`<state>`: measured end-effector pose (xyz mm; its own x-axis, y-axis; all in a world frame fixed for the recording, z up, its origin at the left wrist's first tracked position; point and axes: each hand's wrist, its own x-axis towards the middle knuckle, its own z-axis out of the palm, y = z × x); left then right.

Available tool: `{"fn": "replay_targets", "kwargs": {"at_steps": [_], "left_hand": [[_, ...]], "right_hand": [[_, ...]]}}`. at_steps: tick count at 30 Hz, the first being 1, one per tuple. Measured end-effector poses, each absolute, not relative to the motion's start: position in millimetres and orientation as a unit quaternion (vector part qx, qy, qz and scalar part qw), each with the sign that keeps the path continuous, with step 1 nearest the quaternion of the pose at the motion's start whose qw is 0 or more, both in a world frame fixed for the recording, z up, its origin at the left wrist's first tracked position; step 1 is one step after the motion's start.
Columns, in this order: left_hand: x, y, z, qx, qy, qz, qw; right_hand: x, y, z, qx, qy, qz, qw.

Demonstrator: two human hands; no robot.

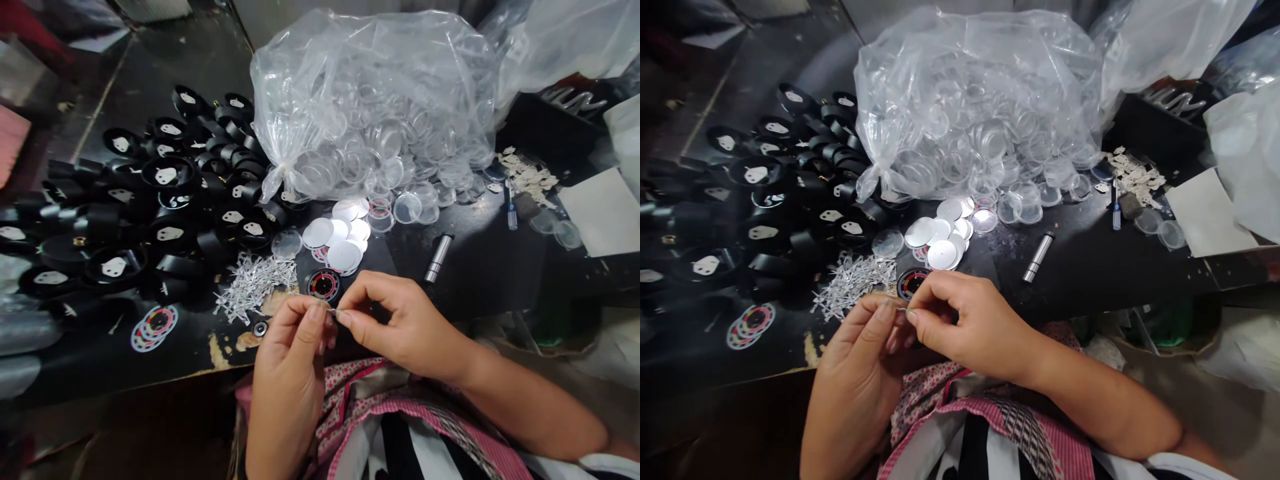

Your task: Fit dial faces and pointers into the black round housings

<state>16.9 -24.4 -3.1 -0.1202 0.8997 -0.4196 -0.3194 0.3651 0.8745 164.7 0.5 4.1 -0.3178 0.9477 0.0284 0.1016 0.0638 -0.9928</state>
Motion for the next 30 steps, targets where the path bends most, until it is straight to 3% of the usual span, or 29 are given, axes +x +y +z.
{"fn": "replay_targets", "kwargs": {"at_steps": [5, 16, 22, 26, 30], "left_hand": [[17, -26, -2, 0.279, 0.562, 0.5, 0.596], [-8, -36, -14, 0.429, 0.603, 0.452, 0.498], [-26, -4, -26, 0.595, 0.661, 0.356, 0.287], [-24, 16, -37, 0.631, 0.644, 0.28, 0.329], [-21, 14, -39, 0.523, 0.648, 0.355, 0.424]], "right_hand": [[164, -1, 4, -0.402, -0.609, 0.536, 0.425], [168, -2, 1, -0.449, -0.64, 0.508, 0.362], [173, 1, -8, -0.479, -0.611, 0.519, 0.358], [172, 4, -15, -0.469, -0.543, 0.592, 0.366], [175, 6, -18, -0.455, -0.503, 0.635, 0.369]]}}
